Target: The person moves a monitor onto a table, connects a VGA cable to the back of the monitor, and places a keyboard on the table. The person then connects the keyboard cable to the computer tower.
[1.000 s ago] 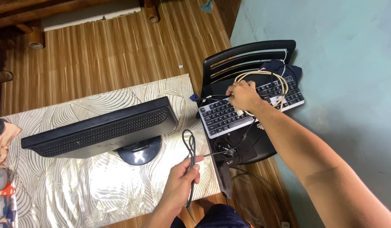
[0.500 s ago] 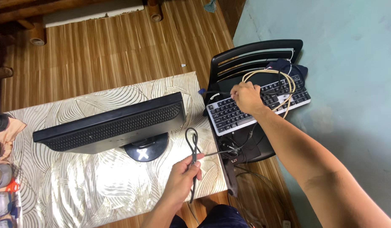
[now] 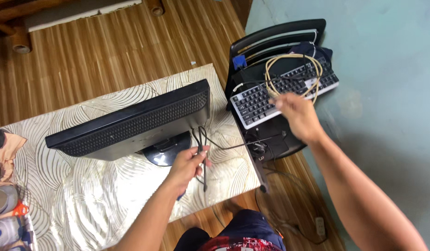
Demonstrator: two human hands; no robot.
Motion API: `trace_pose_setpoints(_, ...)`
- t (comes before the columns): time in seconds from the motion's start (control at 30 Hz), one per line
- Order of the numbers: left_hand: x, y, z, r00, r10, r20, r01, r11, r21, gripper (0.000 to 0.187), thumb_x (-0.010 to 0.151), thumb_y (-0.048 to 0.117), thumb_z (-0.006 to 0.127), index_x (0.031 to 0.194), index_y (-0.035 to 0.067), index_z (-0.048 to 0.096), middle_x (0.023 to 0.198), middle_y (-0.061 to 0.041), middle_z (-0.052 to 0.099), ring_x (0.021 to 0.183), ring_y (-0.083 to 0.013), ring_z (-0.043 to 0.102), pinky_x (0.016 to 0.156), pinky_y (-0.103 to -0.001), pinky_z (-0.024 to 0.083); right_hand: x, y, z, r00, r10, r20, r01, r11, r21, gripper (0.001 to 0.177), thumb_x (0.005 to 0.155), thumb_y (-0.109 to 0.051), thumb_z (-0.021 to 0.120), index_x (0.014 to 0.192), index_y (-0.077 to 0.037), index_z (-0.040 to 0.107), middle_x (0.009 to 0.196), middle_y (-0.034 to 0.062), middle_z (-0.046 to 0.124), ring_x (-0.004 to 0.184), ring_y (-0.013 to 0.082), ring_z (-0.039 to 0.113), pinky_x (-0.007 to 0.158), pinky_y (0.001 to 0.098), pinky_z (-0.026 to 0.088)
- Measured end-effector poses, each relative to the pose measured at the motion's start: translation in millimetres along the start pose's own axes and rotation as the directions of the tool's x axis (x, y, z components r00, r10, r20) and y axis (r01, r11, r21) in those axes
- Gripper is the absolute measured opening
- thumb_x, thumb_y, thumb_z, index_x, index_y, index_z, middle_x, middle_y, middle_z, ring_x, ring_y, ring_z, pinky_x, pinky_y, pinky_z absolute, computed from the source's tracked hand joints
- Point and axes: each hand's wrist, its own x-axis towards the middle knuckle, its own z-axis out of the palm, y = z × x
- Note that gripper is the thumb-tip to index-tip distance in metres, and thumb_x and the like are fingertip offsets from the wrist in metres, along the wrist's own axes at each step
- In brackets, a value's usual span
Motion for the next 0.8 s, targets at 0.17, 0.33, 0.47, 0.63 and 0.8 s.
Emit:
trace_pose_setpoints(0.17, 11.5, -13.4, -28.8, 0.999, -0.030, 0.045, 0.027, 0.997, 0.078, 0.036, 0.100, 0.020, 0.056, 0.132, 0.009, 0.067, 0.090, -0.002, 0.073, 0.059, -0.0070, 0.049, 0.051, -0.022, 0.036, -98.8, 5.4, 53.5, 0.983, 0.139, -0.119, -0.163, 0.963, -0.216, 0.019, 0.098, -0.011, 0.063, 0.113, -0.003, 0.071, 0.094, -0.0001, 0.071, 0.085, 0.0075, 0.062, 0.076, 0.0253, 0.053)
trace_pose_setpoints(0.33, 9.7, -37.4, -56.5, 0.997, 0.040, 0.062, -0.049, 0.987, 0.151, 0.035, 0.101, 0.021, 0.057, 0.133, 0.010, 0.066, 0.093, 0.003, 0.070, 0.060, -0.0055, 0.047, 0.052, -0.022, 0.036, -160.4, 51.1, 126.3, 0.956, 0.237, -0.174, -0.239, 0.971, 0.012, 0.017, 0.098, -0.009, 0.064, 0.111, -0.001, 0.070, 0.084, 0.0027, 0.071, 0.078, 0.0083, 0.060, 0.071, 0.0256, 0.049)
trace_pose_setpoints(0.47, 0.4, -50.7, -75.8, 0.994, 0.112, 0.008, -0.112, 0.987, 0.119, 0.023, 0.102, 0.020, 0.061, 0.119, 0.005, 0.067, 0.087, -0.004, 0.066, 0.062, -0.0048, 0.045, 0.053, -0.020, 0.038, -183.3, 86.4, 172.8, 0.913, 0.271, -0.306, -0.316, 0.943, -0.105, 0.017, 0.097, -0.009, 0.069, 0.111, -0.001, 0.071, 0.080, 0.0054, 0.065, 0.075, 0.0115, 0.054, 0.068, 0.0298, 0.045)
trace_pose_setpoints(0.63, -36.3, -42.0, -99.1, 0.998, 0.070, 0.001, -0.070, 0.989, -0.129, 0.015, 0.098, 0.018, 0.058, 0.107, 0.007, 0.062, 0.082, -0.005, 0.060, 0.056, -0.0064, 0.038, 0.043, -0.022, 0.025, -193.7, 96.1, 223.7, 0.913, 0.207, -0.351, -0.251, 0.964, -0.085, 0.015, 0.094, -0.009, 0.070, 0.107, 0.000, 0.071, 0.086, 0.0075, 0.073, 0.082, 0.0125, 0.063, 0.076, 0.0292, 0.051)
trace_pose_setpoints(0.8, -79.7, -32.3, -118.2, 0.999, 0.001, 0.050, 0.019, 0.912, -0.411, 0.024, 0.102, 0.022, 0.053, 0.117, 0.008, 0.065, 0.081, -0.003, 0.056, 0.058, -0.0056, 0.041, 0.044, -0.020, 0.027, -209.5, 84.6, 254.1, 0.938, 0.197, -0.286, -0.244, 0.959, -0.141, 0.020, 0.092, -0.011, 0.070, 0.110, -0.003, 0.071, 0.095, 0.0098, 0.077, 0.090, 0.0185, 0.070, 0.082, 0.0322, 0.053)
